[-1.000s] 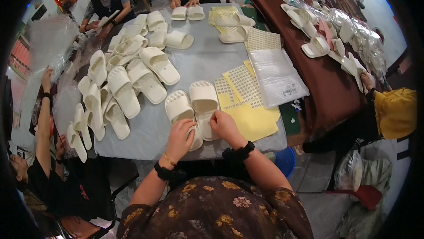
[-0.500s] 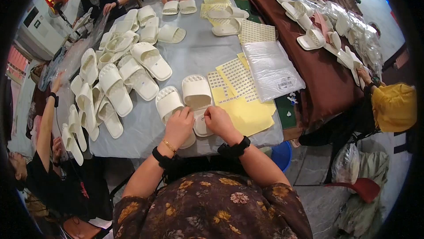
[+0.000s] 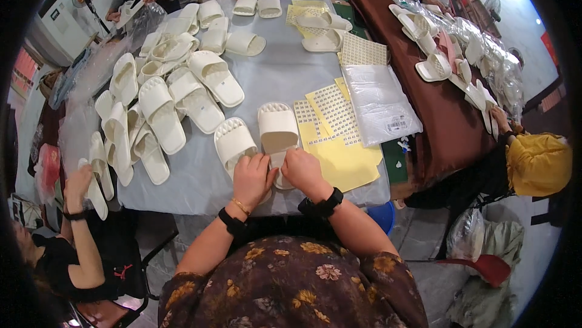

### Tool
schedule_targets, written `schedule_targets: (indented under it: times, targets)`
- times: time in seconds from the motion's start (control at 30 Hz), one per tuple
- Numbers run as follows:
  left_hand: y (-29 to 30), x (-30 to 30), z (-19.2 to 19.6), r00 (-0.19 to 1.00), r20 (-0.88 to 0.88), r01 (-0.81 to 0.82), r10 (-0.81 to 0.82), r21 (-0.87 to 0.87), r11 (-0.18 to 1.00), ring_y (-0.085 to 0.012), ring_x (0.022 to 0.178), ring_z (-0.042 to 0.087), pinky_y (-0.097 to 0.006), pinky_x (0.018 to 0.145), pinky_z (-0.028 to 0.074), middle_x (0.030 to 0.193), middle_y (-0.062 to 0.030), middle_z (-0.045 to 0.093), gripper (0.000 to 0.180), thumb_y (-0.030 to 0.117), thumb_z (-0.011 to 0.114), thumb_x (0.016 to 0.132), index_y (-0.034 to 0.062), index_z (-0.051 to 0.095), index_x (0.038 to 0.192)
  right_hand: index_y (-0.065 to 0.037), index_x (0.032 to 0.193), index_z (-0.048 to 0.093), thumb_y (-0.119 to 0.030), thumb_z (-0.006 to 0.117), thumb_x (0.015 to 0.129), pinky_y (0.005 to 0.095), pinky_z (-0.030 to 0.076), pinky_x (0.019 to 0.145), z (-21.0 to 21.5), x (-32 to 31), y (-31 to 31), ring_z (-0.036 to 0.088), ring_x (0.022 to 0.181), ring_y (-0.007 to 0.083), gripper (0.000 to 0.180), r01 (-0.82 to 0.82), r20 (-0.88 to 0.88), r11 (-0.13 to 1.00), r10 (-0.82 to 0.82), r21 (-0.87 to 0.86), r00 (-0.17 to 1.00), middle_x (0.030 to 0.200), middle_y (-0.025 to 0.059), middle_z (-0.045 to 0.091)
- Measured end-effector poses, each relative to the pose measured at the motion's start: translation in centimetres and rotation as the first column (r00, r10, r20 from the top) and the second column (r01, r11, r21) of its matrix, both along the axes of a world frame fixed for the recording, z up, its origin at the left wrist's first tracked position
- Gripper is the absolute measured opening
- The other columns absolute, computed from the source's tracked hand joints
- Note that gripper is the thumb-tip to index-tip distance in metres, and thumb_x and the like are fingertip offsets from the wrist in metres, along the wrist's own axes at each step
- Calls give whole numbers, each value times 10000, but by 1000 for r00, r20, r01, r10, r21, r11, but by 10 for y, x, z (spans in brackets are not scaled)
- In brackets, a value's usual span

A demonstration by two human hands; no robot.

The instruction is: Inspecting, applying label stickers to the insoles, and sorting white disposable slippers in a manufacturing workshop.

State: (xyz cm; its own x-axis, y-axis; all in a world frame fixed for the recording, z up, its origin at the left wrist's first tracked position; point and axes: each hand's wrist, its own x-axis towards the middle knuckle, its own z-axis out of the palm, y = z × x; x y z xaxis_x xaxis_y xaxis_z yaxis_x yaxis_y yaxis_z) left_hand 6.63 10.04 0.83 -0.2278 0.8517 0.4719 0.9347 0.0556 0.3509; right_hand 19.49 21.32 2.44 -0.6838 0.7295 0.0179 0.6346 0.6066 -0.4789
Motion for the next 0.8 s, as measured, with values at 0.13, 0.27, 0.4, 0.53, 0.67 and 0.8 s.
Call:
schedule_targets:
  times: [0.13,0.27,0.4,0.53,0.67,0.8]
  targets:
    - [1,1,4,1000,7,-20,20,-24,1000,-287,861,557,-406,769,462,1021,-76,642,352,264,728,804,38,663,1065,-16,816,630,-171,590,860,499,532,726,-5,3,2,661,788,406,166,-6,-18,1000,6,10,1000,814,201,665]
    - [3,0,1,1000,21,-19,19,-11,1000,-283,862,558,-406,776,460,1026,-72,644,358,277,727,804,39,666,1065,-31,872,654,-155,609,862,487,524,736,-3,14,13,650,810,401,132,-32,-178,976,-7,-214,984,840,187,665]
    - [5,-3,-1,999,20,-28,28,9,1000,-283,861,558,-406,777,461,1024,-75,645,358,287,722,808,37,667,1059,-43,893,669,-141,626,855,468,522,744,4,16,7,643,830,385,113,-7,-213,995,-15,-102,977,862,170,663]
    - [5,-8,0,999,29,-20,20,-6,1000,-286,858,559,-409,770,460,1019,-79,644,359,289,717,811,34,663,1057,-56,849,662,-156,632,860,457,522,724,16,8,-8,638,825,362,105,-44,-149,999,46,22,988,834,151,648]
    - [1,-6,2,1000,13,-21,21,-12,1000,-291,821,547,-418,720,450,976,-86,623,315,275,715,806,53,629,1012,-73,769,632,-165,637,846,450,528,697,7,6,-14,635,796,341,120,-58,-112,973,85,223,990,790,129,631]
    - [-1,1,-4,1000,8,-27,27,-70,997,-280,840,548,-408,729,459,952,-74,602,327,310,701,822,66,627,1027,-76,723,612,-155,645,812,440,529,673,-3,10,-16,634,779,326,124,-56,-77,947,85,318,993,776,119,626]
